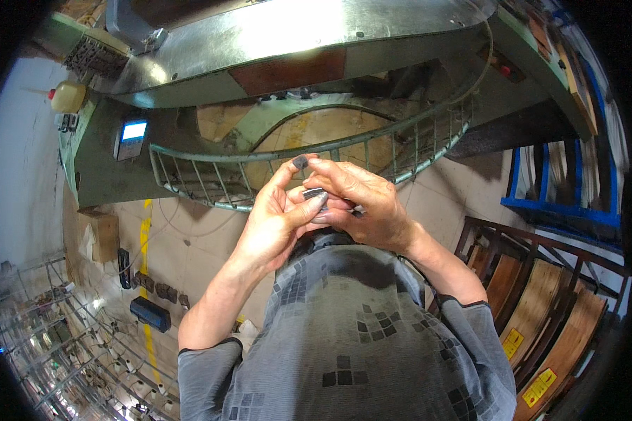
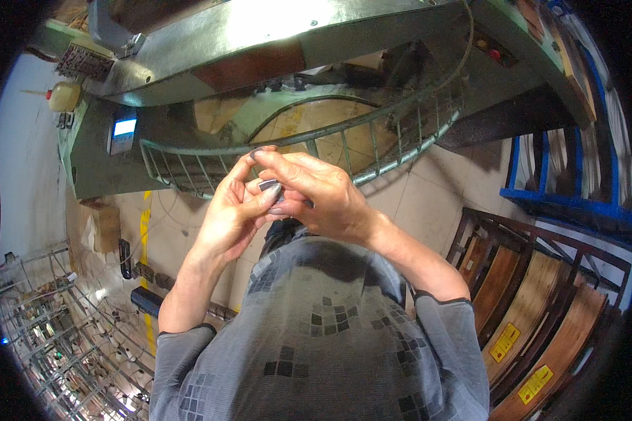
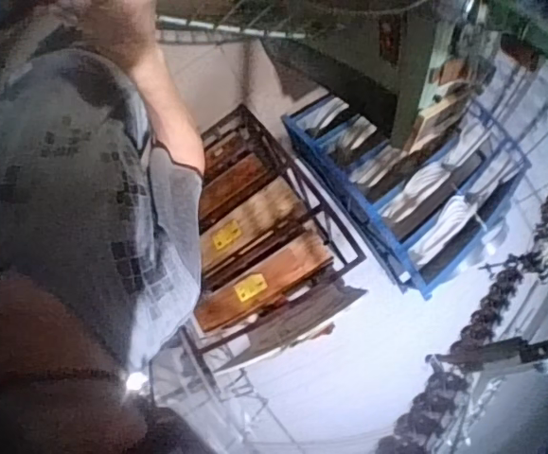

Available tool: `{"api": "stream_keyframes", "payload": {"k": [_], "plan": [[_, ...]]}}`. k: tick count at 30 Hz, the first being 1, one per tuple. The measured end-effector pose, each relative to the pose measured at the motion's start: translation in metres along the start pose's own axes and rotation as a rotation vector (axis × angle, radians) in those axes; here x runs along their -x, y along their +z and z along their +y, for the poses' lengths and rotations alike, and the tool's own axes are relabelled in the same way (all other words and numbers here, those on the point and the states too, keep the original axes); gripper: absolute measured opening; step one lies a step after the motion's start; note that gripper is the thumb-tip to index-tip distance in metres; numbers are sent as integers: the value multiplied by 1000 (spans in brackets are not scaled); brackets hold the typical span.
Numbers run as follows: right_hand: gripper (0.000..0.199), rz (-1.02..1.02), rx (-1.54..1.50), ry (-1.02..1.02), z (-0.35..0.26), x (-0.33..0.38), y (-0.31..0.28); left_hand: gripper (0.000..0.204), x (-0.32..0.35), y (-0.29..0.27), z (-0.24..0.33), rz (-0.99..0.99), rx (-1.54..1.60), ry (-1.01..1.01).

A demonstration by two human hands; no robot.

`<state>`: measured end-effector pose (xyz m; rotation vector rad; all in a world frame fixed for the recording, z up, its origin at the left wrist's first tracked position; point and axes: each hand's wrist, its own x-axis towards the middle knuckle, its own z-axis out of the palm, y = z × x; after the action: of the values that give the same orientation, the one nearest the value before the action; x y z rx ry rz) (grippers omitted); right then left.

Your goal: The person repeatedly picks small metal components from a tray and places them into slots around the rim of a large circular metal machine. The person handles the components one at a time, aligning and seating each piece into the machine's edge.

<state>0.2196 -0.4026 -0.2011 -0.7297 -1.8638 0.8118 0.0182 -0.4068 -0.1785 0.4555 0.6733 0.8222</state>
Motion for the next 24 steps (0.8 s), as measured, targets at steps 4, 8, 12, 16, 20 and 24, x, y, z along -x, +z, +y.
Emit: {"api": "stream_keyframes", "payload": {"k": [4, 8, 12, 16, 20, 24], "plan": [[78, 25, 25, -80, 3, 1, 3, 69, -1, 1, -1, 12, -22, 5], [78, -8, -2, -84, 5, 2, 2, 69, 0, 3, -2, 6, -34, -9], [78, 23, 14, -146, 7, 0, 0, 65, 3, 2, 1, -22, -29, -36], [76, -31, 46, -102, 6, 0, 0, 60, 3, -4, 8, 105, -152, -60], [79, -19, 64, -125, 6, -4, 6, 56, 3, -8, 9, 135, -164, -34], [81, -13, 85, -146, 6, -9, 6, 54, 0, -11, 7, 96, -60, 19]]}}
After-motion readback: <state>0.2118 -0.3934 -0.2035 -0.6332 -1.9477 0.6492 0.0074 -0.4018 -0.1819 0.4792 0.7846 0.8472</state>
